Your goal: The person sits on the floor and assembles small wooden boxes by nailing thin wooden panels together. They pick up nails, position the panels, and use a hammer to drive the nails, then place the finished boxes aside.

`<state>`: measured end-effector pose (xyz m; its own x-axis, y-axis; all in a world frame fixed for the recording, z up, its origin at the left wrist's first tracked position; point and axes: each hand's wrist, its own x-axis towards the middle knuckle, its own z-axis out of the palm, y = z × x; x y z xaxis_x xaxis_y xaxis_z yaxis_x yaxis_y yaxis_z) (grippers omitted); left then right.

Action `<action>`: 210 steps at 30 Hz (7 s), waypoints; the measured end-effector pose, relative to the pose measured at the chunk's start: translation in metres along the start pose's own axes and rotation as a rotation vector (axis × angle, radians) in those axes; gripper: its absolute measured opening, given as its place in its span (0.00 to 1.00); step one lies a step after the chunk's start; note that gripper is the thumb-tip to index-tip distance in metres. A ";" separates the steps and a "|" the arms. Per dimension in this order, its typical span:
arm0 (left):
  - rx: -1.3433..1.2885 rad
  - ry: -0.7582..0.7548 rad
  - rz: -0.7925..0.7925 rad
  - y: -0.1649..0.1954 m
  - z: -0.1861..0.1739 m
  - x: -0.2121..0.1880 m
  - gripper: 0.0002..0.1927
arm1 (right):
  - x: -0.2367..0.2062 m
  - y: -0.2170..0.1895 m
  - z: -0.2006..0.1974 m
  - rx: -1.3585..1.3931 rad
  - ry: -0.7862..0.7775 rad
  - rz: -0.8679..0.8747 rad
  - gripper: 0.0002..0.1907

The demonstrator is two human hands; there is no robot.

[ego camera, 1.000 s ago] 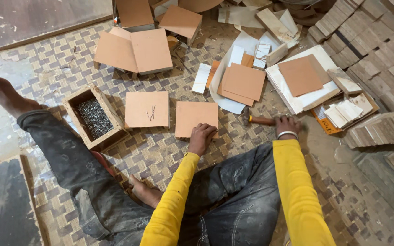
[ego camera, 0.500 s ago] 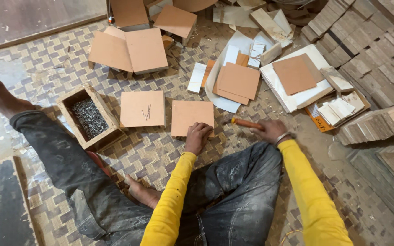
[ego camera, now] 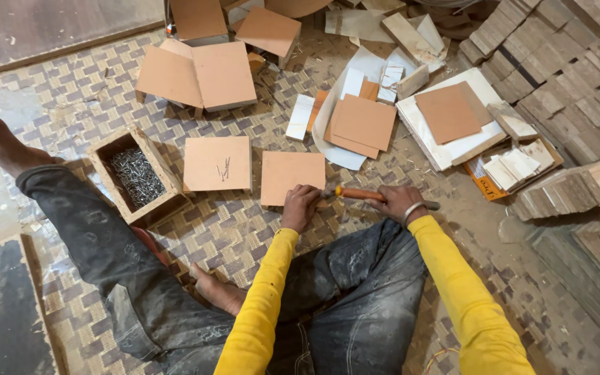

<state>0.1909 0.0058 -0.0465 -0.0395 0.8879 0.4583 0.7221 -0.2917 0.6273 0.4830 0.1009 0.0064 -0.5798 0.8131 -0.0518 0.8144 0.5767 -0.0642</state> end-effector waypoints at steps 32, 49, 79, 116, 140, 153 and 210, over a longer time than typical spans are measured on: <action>-0.064 -0.042 -0.031 -0.001 -0.005 0.005 0.08 | -0.008 -0.005 -0.003 0.113 0.166 -0.026 0.27; -0.092 -0.028 -0.027 0.000 -0.005 0.005 0.09 | -0.001 -0.013 -0.002 -0.061 0.030 0.030 0.26; -0.150 -0.088 -0.220 0.004 -0.009 0.012 0.26 | -0.001 -0.011 -0.002 0.169 0.173 0.054 0.30; -0.137 -0.073 -0.197 0.009 -0.013 0.018 0.25 | 0.022 -0.039 -0.035 -0.101 -0.172 0.165 0.13; -0.102 -0.057 -0.201 0.012 -0.012 0.018 0.24 | 0.029 -0.031 -0.016 0.692 0.598 0.201 0.10; -0.140 -0.064 -0.222 0.014 -0.014 0.021 0.25 | 0.019 -0.023 -0.029 0.490 0.609 -0.008 0.12; 0.239 -0.942 -0.403 -0.031 -0.025 0.142 0.27 | 0.056 -0.188 0.023 0.985 0.491 0.328 0.27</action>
<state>0.1460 0.1315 0.0149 0.1717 0.8511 -0.4961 0.8965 0.0738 0.4369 0.2970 0.0356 -0.0075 -0.0956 0.9807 0.1707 0.4283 0.1954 -0.8823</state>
